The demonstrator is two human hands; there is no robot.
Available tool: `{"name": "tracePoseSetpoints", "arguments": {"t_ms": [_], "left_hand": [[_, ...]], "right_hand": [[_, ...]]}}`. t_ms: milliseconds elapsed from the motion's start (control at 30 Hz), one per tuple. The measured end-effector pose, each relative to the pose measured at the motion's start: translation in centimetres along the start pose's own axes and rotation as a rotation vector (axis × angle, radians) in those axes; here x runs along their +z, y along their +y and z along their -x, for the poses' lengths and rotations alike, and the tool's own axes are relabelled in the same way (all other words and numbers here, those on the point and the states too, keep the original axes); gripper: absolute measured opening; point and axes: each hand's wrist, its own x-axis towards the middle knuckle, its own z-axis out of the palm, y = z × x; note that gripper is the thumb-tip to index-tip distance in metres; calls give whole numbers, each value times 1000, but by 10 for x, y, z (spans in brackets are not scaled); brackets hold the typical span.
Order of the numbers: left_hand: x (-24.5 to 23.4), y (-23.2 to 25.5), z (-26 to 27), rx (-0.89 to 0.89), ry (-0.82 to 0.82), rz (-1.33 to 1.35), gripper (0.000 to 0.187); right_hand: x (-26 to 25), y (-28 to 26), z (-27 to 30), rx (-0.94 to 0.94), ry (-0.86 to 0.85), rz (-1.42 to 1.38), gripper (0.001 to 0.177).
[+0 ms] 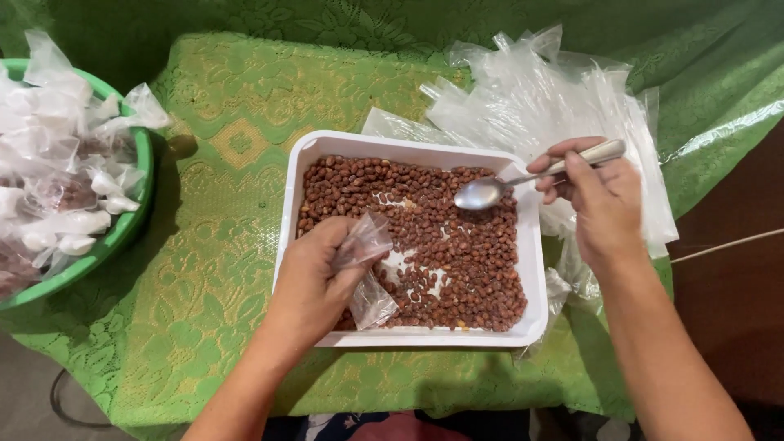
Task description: Manually packaging small food items into plastic bags using a spoon for portioning.
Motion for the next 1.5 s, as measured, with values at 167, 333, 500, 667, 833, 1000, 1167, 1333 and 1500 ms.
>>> {"name": "tracePoseSetpoints", "arguments": {"t_ms": [167, 333, 500, 667, 833, 1000, 1167, 1333, 1500], "left_hand": [[6, -13, -1, -24, 66, 43, 17], [3, -6, -1, -18, 49, 54, 15], [1, 8, 0, -9, 52, 80, 19], [4, 4, 0, 75, -34, -58, 21], [5, 7, 0, 15, -26, -16, 23], [6, 6, 1, 13, -18, 21, 19], [4, 8, 2, 26, -15, 45, 22], [4, 12, -2, 105, -7, -8, 22], [5, 31, -17, 163, -7, 16, 19]], "right_hand": [[37, 26, -14, 99, 9, -58, 18], [58, 51, -26, 276, -126, -366, 18], [35, 43, -27, 322, -143, -503, 18], [30, -37, -8, 396, 18, -557, 17], [28, -64, 5, 228, -129, -521, 19], [44, -79, 16, 211, -192, -427, 18], [54, -93, 25, 64, -283, -257, 19], [72, -125, 38, -193, -342, 39, 22], [79, -165, 49, -380, -350, 322, 22]]}}
